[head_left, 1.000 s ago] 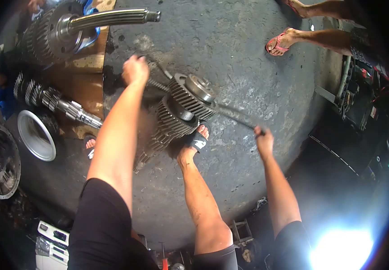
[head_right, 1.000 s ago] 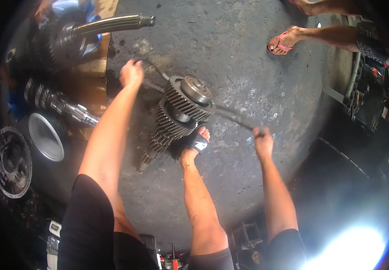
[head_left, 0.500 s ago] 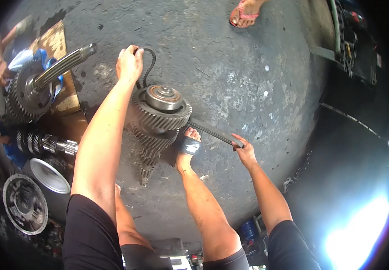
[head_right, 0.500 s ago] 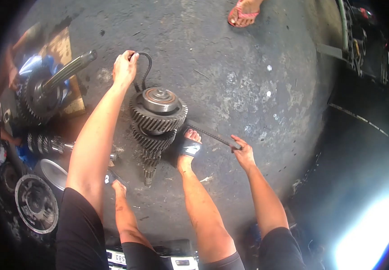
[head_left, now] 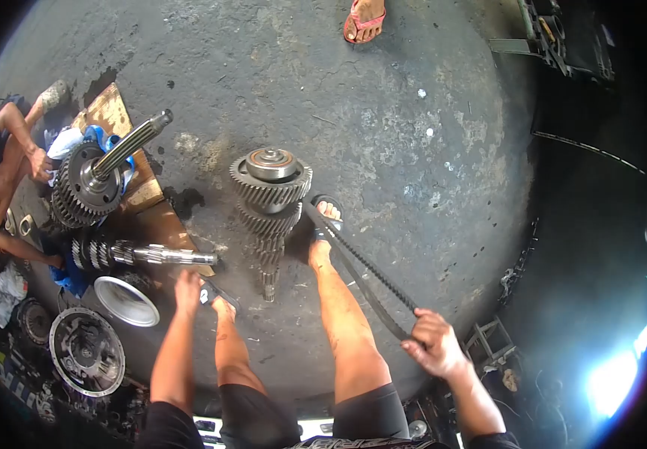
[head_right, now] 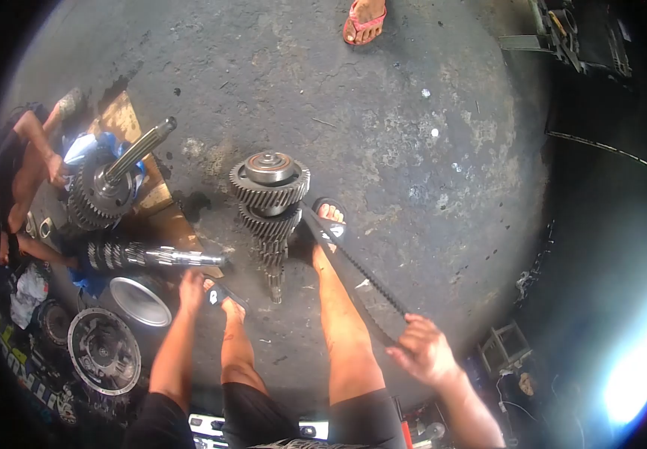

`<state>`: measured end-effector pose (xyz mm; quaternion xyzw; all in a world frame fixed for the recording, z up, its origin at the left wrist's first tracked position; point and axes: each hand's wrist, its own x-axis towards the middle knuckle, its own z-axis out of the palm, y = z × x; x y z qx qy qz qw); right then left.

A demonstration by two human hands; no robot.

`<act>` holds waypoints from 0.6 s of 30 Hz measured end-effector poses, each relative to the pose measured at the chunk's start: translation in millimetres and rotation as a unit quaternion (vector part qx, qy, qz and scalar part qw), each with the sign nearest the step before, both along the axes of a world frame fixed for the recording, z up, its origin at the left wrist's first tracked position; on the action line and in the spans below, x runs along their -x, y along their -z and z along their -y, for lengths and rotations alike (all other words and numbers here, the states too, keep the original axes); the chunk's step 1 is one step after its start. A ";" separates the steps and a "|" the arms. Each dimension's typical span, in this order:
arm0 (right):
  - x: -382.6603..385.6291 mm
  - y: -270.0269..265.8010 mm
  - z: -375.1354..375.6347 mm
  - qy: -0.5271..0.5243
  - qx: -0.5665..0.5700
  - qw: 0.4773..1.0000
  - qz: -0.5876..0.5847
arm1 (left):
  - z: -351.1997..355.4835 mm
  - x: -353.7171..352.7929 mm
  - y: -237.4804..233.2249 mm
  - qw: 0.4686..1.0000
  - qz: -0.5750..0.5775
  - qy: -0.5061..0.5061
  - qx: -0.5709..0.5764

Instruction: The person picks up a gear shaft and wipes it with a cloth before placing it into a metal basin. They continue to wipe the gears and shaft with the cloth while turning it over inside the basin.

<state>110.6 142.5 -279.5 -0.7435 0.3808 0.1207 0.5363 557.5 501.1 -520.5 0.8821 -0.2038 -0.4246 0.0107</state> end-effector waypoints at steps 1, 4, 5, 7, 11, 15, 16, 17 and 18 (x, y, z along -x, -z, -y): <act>-12.8 -14.9 -15.0 -0.014 0.024 1.000 -0.014 | 21.3 20.5 -39.4 0.992 -0.063 -0.098 -0.046; -51.7 -49.3 -65.8 -0.005 0.045 0.996 -0.073 | -31.9 52.2 -57.5 0.974 -0.125 -0.189 -0.026; -57.9 -59.7 -81.2 -0.009 0.049 0.996 -0.070 | -48.0 59.9 -60.0 0.968 -0.138 -0.211 0.002; -71.3 -82.7 -112.0 -0.030 0.096 0.992 -0.081 | -67.9 70.4 -59.9 0.945 -0.163 -0.278 0.060; -67.2 -153.4 -167.6 -0.042 0.187 0.977 -0.095 | -74.6 72.1 -60.4 0.951 -0.169 -0.229 0.119; -49.6 -237.1 -231.3 0.002 0.296 0.945 -0.136 | -99.3 65.6 -39.7 0.932 -0.281 -0.189 0.131; -50.2 -238.8 -242.8 0.009 0.319 0.929 -0.188 | -106.1 63.7 -41.4 0.933 -0.270 -0.163 0.173; -50.1 -241.6 -250.7 0.014 0.337 0.910 -0.242 | -116.1 64.0 -46.5 0.932 -0.261 -0.139 0.210; -47.1 -241.2 -258.2 -0.009 0.339 0.900 -0.275 | -130.5 63.3 -50.9 0.938 -0.251 -0.133 0.198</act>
